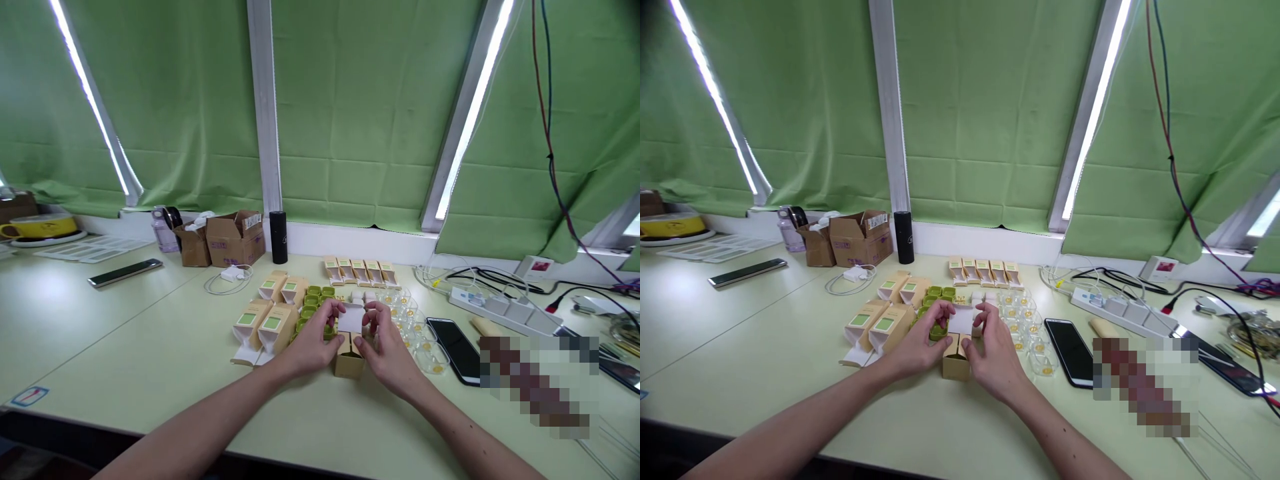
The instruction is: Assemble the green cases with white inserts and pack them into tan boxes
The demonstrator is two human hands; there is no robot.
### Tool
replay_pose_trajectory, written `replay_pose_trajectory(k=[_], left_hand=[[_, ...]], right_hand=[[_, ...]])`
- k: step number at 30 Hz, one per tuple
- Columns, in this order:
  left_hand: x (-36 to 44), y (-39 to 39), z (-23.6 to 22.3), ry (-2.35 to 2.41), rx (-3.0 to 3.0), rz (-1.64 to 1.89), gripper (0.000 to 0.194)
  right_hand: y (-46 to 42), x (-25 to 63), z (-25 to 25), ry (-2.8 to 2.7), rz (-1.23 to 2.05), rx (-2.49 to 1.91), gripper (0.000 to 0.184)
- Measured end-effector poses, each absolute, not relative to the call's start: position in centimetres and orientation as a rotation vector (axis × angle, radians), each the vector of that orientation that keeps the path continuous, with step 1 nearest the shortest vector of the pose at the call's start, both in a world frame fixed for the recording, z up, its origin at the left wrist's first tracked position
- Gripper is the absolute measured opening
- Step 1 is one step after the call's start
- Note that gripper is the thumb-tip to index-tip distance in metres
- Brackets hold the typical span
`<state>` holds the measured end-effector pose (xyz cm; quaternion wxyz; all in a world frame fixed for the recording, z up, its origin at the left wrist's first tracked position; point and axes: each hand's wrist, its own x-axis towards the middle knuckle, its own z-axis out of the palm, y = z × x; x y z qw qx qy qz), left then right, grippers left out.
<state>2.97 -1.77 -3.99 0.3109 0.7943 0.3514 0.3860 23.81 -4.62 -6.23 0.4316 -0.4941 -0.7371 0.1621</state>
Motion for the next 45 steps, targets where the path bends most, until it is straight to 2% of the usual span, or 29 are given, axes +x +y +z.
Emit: replay_pose_trajectory(k=[24,45], left_hand=[[3.15,-1.28,-4.17,0.888,2.165,1.051,0.031],[3.24,-1.47,-4.66,0.833,2.079,1.124,0.036]], right_hand=[[-4.43,23.75,-5.80,-1.842,0.344,-1.224,0.052],[-4.52,23.79,-5.93,-1.824,0.295,-1.215,0.050]])
